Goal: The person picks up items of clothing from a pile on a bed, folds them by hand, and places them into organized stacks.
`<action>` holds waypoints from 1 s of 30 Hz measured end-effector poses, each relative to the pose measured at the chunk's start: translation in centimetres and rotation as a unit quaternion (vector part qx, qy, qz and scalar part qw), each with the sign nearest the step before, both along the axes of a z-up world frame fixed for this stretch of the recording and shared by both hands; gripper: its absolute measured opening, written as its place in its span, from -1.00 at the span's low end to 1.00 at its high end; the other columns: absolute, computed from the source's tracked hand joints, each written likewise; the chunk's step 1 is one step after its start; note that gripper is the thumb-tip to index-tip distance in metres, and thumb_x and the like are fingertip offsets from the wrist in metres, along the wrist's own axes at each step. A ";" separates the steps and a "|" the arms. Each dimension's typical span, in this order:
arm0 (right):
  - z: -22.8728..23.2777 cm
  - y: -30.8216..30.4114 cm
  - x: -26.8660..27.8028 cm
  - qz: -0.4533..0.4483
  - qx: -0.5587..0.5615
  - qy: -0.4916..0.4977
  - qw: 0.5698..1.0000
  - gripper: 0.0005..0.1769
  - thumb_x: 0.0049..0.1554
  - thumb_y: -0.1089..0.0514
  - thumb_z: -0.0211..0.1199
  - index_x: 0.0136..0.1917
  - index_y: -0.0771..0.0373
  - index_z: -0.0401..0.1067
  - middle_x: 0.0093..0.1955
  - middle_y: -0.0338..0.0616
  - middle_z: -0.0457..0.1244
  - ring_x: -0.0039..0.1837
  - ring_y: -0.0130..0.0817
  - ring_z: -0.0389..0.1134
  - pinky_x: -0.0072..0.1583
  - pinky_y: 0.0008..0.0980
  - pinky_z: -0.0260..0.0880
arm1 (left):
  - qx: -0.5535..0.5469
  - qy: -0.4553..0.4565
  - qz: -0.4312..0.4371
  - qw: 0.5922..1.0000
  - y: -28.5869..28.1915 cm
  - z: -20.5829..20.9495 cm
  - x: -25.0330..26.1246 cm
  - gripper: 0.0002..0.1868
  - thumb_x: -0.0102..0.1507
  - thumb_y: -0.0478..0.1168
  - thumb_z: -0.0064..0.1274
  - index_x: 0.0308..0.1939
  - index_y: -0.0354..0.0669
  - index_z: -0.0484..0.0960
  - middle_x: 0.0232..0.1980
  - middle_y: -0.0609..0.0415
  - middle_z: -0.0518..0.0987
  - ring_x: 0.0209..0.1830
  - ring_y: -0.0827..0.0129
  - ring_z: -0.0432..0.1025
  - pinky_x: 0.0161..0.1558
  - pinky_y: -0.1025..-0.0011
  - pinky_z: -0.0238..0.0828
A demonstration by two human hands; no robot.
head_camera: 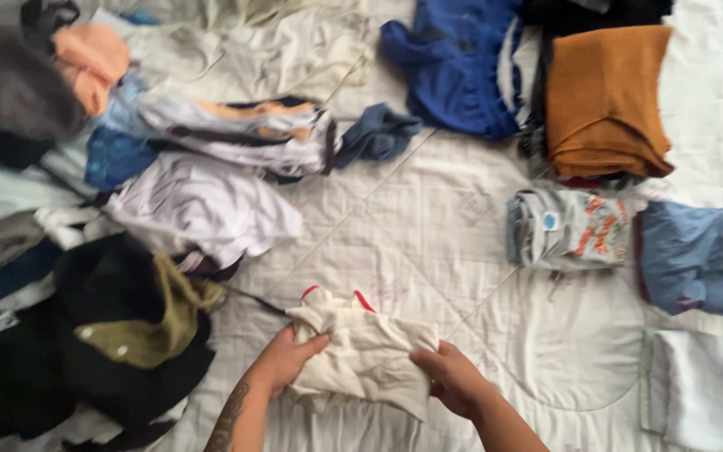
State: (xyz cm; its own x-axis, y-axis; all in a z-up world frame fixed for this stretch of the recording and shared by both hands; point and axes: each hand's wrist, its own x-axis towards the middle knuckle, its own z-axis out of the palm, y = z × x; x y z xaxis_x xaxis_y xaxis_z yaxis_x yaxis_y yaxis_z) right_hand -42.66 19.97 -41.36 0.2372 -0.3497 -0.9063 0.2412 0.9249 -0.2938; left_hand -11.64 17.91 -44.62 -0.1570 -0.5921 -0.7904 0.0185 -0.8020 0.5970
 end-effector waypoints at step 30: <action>7.8 -15.8 -26.0 -0.298 -0.252 0.051 0.919 -0.39 0.17 0.32 0.11 0.49 0.20 0.18 0.39 -0.08 0.25 0.36 -0.13 0.31 0.35 -0.04 0.33 | -0.396 -0.047 -0.302 0.866 -36.3 10.4 -34.6 -0.50 0.22 -0.01 0.12 0.18 -0.15 0.58 0.00 0.00 0.70 -0.04 0.32 0.56 0.03 0.31 0.49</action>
State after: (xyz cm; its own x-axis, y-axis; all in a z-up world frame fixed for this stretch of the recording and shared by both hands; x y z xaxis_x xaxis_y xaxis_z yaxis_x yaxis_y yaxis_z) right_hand -68.67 4.17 -33.57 -0.2095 -0.7720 -0.6001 0.6083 0.3776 -0.6981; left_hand -46.28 -18.42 -34.25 -0.5849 -0.7861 -0.1999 -0.3397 0.0136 0.9404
